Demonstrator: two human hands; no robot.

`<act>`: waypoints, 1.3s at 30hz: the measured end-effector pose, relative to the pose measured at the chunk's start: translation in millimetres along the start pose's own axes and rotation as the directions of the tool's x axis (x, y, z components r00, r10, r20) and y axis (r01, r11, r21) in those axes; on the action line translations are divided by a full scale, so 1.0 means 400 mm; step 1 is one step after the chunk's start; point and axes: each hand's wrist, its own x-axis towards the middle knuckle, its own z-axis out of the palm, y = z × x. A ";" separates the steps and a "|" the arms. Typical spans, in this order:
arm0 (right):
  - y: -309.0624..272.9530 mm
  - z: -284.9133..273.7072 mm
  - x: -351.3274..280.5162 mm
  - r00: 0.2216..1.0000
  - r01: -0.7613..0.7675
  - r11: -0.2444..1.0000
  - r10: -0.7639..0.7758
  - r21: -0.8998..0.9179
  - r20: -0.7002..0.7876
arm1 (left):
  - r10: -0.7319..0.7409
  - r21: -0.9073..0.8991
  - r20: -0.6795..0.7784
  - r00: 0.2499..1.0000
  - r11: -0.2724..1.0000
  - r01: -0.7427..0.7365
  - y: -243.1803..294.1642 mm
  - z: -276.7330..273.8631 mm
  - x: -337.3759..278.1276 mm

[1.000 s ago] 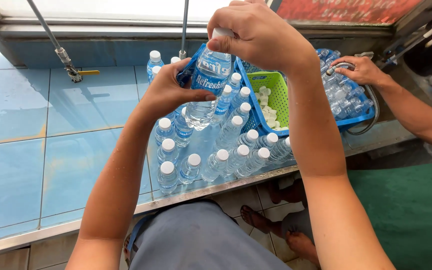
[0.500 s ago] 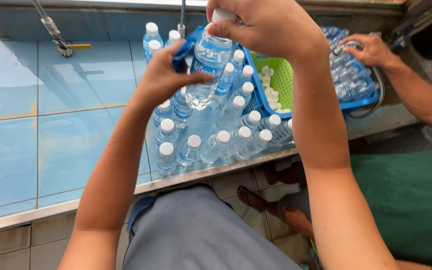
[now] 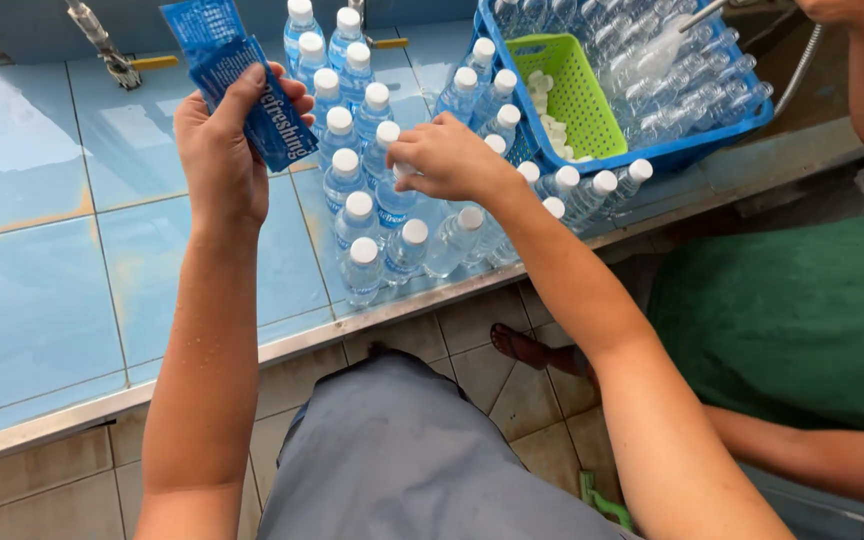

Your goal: Applying plastic shrink seals to the caps of water bottles at a production station.

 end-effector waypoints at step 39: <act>-0.103 -0.208 -0.336 0.821 -0.124 0.513 0.534 0.850 -0.203 | -0.130 -0.088 -0.055 0.990 0.988 0.125 -0.201 0.192 -0.053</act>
